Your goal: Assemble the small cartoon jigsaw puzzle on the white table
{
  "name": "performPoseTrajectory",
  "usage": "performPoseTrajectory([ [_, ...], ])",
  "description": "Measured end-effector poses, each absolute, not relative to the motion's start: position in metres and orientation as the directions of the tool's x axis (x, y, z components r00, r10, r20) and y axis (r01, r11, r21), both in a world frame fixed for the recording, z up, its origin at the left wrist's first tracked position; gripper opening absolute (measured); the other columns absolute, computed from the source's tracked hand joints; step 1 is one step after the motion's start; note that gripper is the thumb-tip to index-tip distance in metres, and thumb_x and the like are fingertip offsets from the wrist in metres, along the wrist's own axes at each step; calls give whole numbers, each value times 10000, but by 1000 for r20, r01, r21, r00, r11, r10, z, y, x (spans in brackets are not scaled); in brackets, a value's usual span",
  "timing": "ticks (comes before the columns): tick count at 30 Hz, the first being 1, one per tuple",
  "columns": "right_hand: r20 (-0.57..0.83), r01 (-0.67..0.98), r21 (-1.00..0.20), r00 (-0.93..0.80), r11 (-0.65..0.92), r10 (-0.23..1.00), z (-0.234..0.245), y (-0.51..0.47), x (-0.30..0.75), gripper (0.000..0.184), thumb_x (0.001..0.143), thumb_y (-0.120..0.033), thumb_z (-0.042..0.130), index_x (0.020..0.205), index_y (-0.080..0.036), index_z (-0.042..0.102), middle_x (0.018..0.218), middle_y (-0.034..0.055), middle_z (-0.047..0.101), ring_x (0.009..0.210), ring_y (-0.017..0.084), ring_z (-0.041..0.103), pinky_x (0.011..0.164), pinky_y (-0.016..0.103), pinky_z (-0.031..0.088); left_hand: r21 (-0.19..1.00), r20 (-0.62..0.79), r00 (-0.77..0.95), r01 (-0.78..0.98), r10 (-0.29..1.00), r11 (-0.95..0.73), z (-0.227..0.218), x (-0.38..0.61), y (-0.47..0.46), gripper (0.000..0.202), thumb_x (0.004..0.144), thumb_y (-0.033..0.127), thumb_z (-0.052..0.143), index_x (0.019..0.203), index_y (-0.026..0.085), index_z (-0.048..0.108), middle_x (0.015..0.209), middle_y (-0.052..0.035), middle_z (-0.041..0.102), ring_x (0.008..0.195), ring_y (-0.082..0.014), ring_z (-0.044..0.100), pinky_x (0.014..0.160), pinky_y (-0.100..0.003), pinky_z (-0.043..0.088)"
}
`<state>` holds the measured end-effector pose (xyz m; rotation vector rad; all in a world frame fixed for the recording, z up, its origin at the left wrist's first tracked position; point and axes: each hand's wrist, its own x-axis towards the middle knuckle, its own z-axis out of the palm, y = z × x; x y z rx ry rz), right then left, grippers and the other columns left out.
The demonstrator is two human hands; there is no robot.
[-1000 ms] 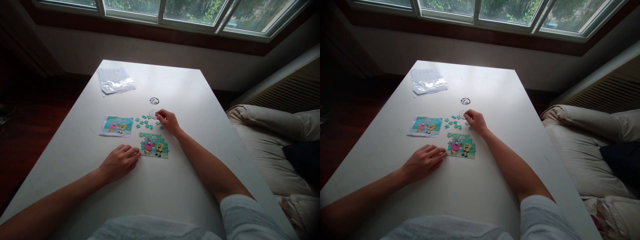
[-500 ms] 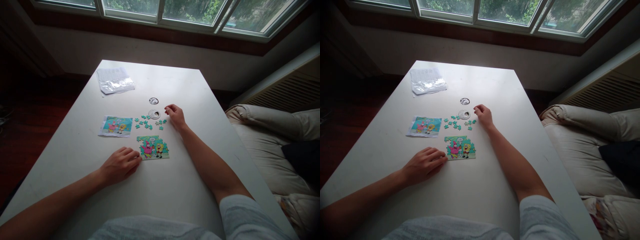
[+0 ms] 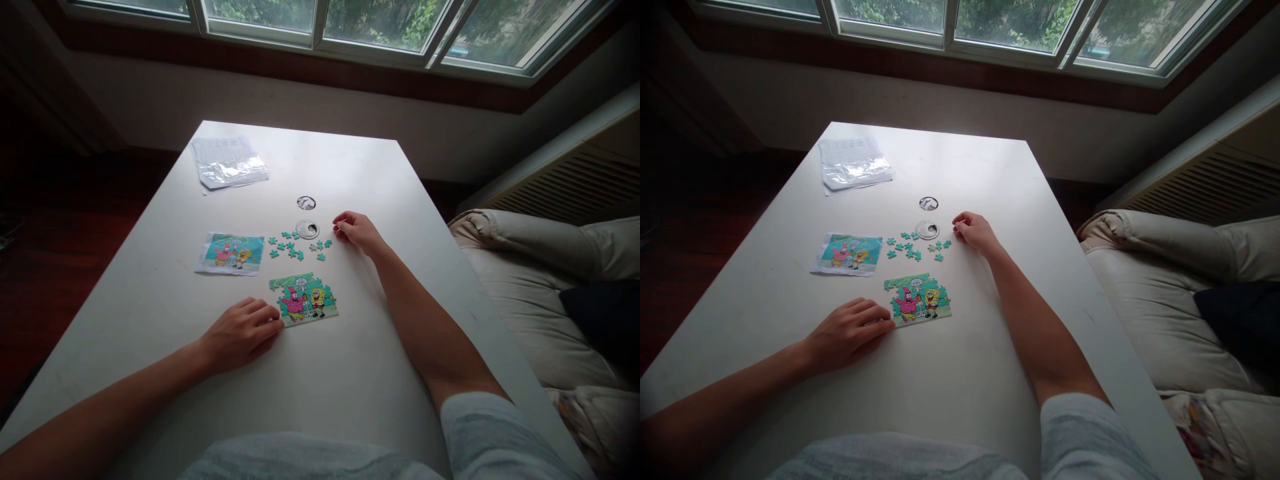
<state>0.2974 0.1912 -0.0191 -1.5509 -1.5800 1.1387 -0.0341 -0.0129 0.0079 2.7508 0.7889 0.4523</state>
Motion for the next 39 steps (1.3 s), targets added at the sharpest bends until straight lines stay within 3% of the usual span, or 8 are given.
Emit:
performPoseTrajectory([
  [6,-78,632,-717,-493,294,866,0,180,301,220,803,-272,667,1012,-225,722,918,43,650,786,161,584,720,278,470,295,218,796,498,565,-815,6,-35,-12,186,979,191,512,1112,201,641,1088,-83,673,949,-203,603,856,-361,466],
  [10,-30,673,-607,-551,423,834,2,176,301,194,814,-233,659,991,-228,738,966,56,592,779,155,559,755,288,458,267,221,761,555,610,-788,6,-36,-12,178,976,188,513,1084,200,654,1094,-81,679,955,-207,604,856,-370,476],
  [20,-28,732,-515,-534,446,845,1,174,297,119,829,-200,651,937,-198,701,1028,93,589,935,223,561,831,333,468,202,292,710,610,641,-767,5,-36,-12,226,966,167,530,1160,187,643,1182,-78,690,1070,-233,602,915,-396,483],
  [28,-27,762,-481,-507,434,861,-3,174,297,130,845,-228,643,967,-210,684,983,78,582,890,211,554,814,328,449,212,325,754,530,571,-821,11,-35,-15,126,953,164,555,1043,176,642,1063,-61,717,913,-191,628,858,-368,481],
  [39,-133,755,-484,-563,442,816,1,173,297,43,810,-221,616,847,-200,616,957,71,599,888,207,543,763,313,420,209,292,796,487,530,-848,11,-34,-15,113,953,171,549,1019,186,640,1039,-63,711,898,-191,630,866,-365,469],
])
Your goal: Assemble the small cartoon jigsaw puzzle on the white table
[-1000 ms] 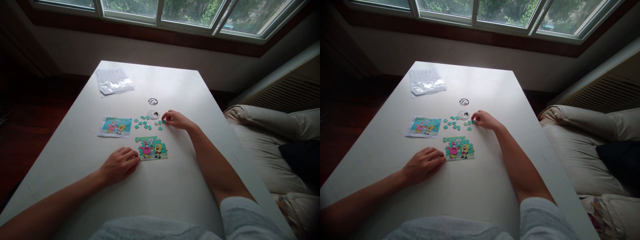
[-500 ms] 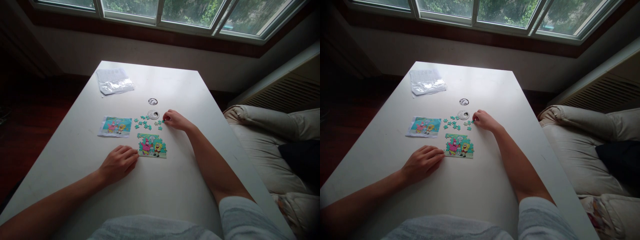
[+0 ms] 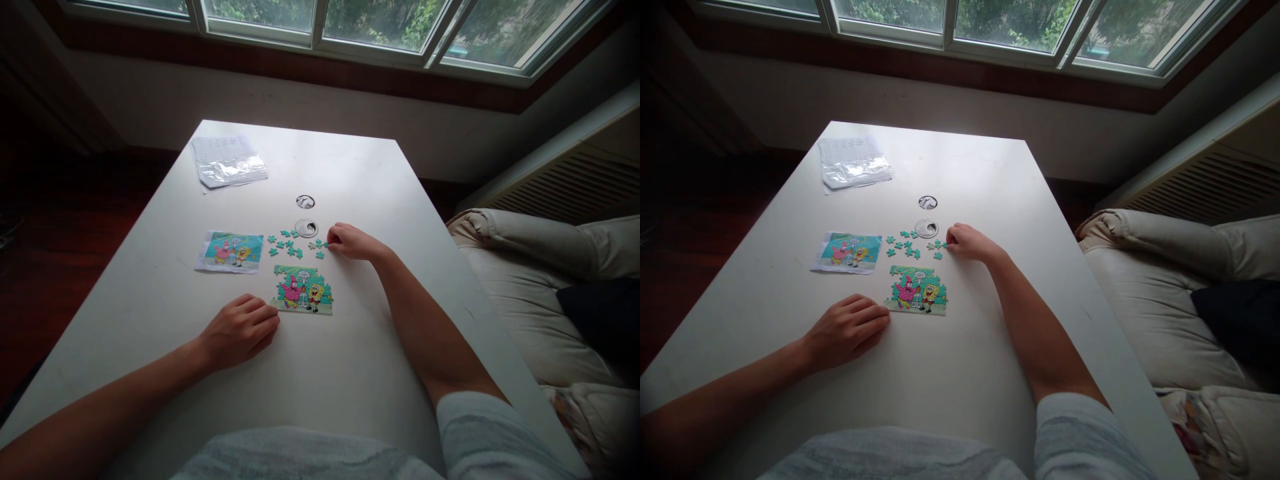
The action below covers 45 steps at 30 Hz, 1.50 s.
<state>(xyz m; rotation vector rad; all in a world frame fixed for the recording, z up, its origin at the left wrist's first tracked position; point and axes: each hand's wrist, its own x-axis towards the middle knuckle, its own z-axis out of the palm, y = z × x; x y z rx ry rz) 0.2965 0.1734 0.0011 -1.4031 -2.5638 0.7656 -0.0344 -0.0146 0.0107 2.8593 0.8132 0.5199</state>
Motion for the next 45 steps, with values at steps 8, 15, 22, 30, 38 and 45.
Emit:
performPoseTrajectory([
  [8,-165,723,-630,-482,284,860,-1,178,302,169,854,-321,561,868,-210,687,868,35,646,771,172,543,698,292,408,210,296,795,487,530,-848,10,-35,-14,124,956,172,535,1017,189,642,1030,-62,714,893,-189,632,854,-361,470],
  [15,-206,695,-686,-468,214,859,7,176,309,154,761,-306,643,867,-220,715,757,4,646,681,150,533,621,264,387,217,299,789,491,536,-844,11,-33,-14,130,956,168,530,1015,191,644,1027,-60,714,880,-186,631,841,-360,475],
  [22,-280,655,-720,-577,229,767,14,171,306,214,767,-331,646,925,-231,750,772,-3,656,686,144,538,630,258,386,231,268,794,497,546,-836,6,-36,-14,148,966,184,518,1036,195,648,1061,-68,713,908,-188,629,861,-369,479],
  [30,-204,619,-750,-552,233,809,8,170,303,264,779,-380,684,1002,-238,701,751,-18,596,656,131,497,635,260,382,236,266,795,495,546,-836,7,-36,-14,142,962,178,525,1041,194,642,1069,-64,712,912,-195,626,863,-369,469],
  [38,-222,674,-683,-557,280,800,11,167,294,269,770,-368,708,1014,-256,690,707,-40,537,628,124,474,614,256,345,239,274,796,488,540,-840,9,-35,-14,141,964,176,523,1035,190,644,1063,-66,713,946,-196,629,875,-365,469],
  [45,-187,684,-656,-556,318,810,8,167,293,217,808,-350,651,996,-242,674,715,-36,509,642,122,468,617,251,317,253,292,796,470,530,-845,5,-35,-14,132,955,169,541,1040,181,641,1071,-65,712,990,-205,634,913,-372,469],
])
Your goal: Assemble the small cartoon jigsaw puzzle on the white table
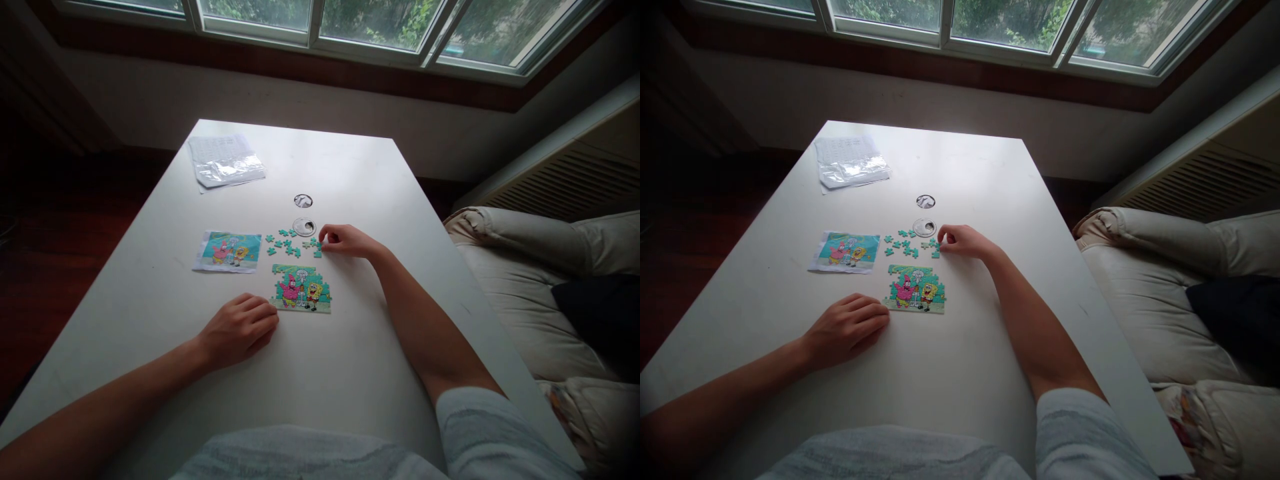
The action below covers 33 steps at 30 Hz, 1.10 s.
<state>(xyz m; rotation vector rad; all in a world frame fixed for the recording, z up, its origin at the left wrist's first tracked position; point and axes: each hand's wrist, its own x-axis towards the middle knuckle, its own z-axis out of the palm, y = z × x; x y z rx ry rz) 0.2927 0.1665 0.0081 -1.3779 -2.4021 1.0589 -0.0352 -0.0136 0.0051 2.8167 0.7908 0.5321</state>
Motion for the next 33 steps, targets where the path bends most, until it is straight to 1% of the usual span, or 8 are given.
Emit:
performPoseTrajectory([
  [4,-175,674,-659,-569,334,803,7,167,293,239,818,-340,651,1030,-233,675,721,-33,512,642,119,450,633,257,312,254,296,798,463,524,-849,3,-35,-13,139,951,171,543,1045,181,645,1077,-68,711,1014,-210,637,920,-376,478],
  [8,-167,635,-682,-619,364,767,7,169,295,279,814,-342,668,1075,-247,691,736,-33,499,645,118,435,636,258,314,262,299,800,455,520,-851,3,-35,-13,154,947,165,550,1068,175,645,1108,-72,707,1063,-214,638,948,-377,488],
  [14,-169,607,-692,-663,391,729,7,170,296,300,808,-359,675,1084,-247,712,763,-23,502,665,123,426,639,258,313,260,294,809,444,508,-858,2,-36,-12,171,951,162,550,1096,168,639,1197,-82,694,1152,-228,617,1009,-393,485],
  [20,-156,617,-671,-659,411,736,6,169,295,282,806,-345,667,1067,-245,708,756,-22,504,668,126,420,646,257,309,248,280,816,447,505,-860,1,-35,-12,199,961,174,536,1135,170,634,1282,-95,670,1202,-239,603,1033,-408,486],
  [27,-174,628,-677,-643,383,746,7,169,295,269,798,-334,664,1048,-238,686,742,-28,505,662,126,431,643,257,313,253,261,821,449,508,-857,2,-34,-11,217,966,181,534,1159,178,634,1306,-101,660,1199,-239,609,1038,-418,484],
  [33,-184,638,-685,-620,353,763,3,169,295,276,788,-328,673,1047,-233,661,740,-34,500,665,124,443,641,255,315,260,274,806,463,525,-847,3,-35,-11,199,963,185,536,1126,197,650,1250,-92,685,1159,-230,628,1010,-404,494],
])
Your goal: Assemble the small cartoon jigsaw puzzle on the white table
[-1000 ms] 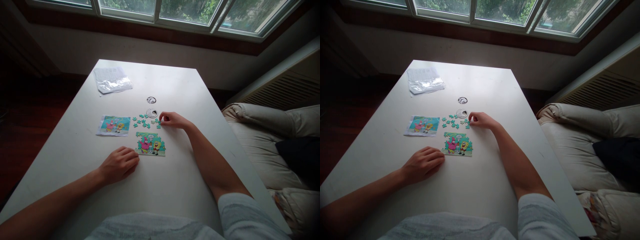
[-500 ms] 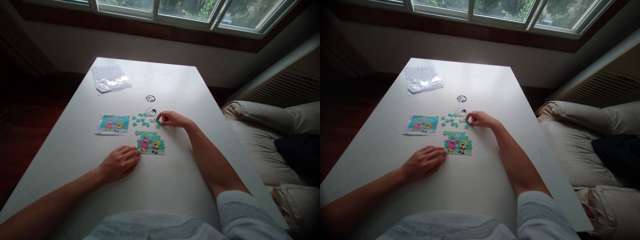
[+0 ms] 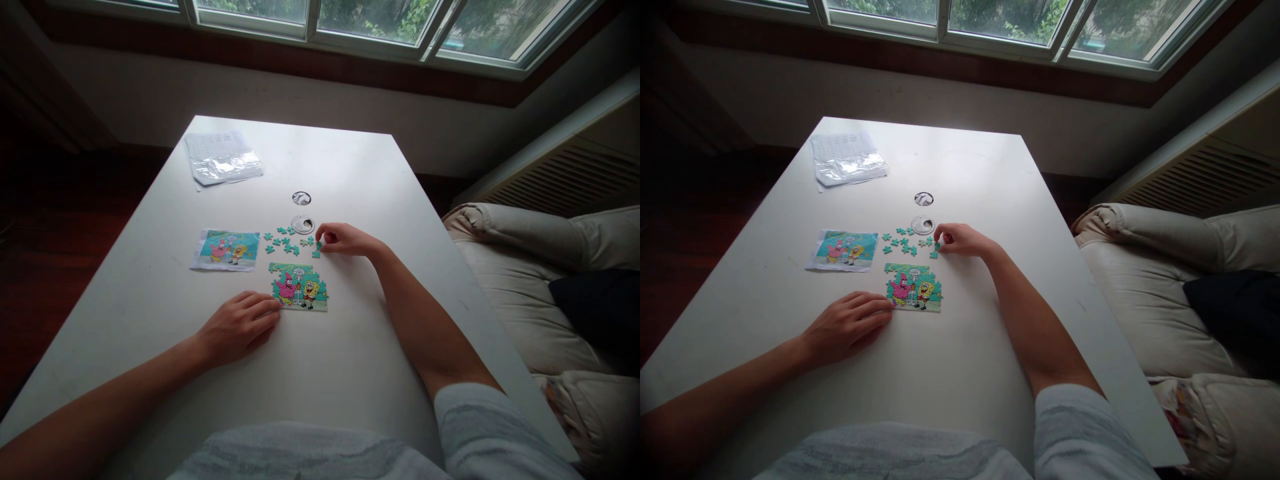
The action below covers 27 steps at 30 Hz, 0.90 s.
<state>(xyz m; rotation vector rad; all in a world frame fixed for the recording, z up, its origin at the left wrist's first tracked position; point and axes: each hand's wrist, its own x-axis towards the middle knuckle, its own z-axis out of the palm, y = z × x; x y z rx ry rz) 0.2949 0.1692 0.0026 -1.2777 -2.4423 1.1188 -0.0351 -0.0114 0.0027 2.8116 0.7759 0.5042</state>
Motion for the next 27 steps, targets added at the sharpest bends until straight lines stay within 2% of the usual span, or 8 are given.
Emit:
performPoseTrajectory([
  [8,-164,648,-671,-604,361,780,6,166,289,271,801,-337,660,1046,-222,659,735,-27,503,681,128,435,664,262,311,263,289,777,497,559,-827,4,-37,-11,179,954,173,540,1089,203,654,1115,-76,712,1027,-217,643,928,-387,499],
  [15,-133,650,-669,-581,360,803,3,166,290,270,795,-345,638,1039,-230,663,720,-35,507,656,124,435,649,259,305,268,306,761,508,573,-818,7,-35,-10,178,954,170,527,1069,199,659,1062,-68,711,997,-204,644,914,-375,500],
  [22,-146,651,-691,-551,314,822,1,169,294,211,797,-346,613,947,-214,677,742,-13,571,664,131,483,639,259,337,271,315,753,512,578,-815,7,-36,-10,188,962,166,516,1085,195,656,1076,-77,713,1044,-211,650,938,-375,503],
  [27,-72,639,-698,-511,322,857,-5,168,291,174,811,-332,596,903,-204,667,710,-21,566,646,124,472,639,259,339,276,322,752,507,575,-817,6,-36,-11,193,956,162,521,1083,195,662,1114,-78,717,1109,-222,641,968,-383,506],
])
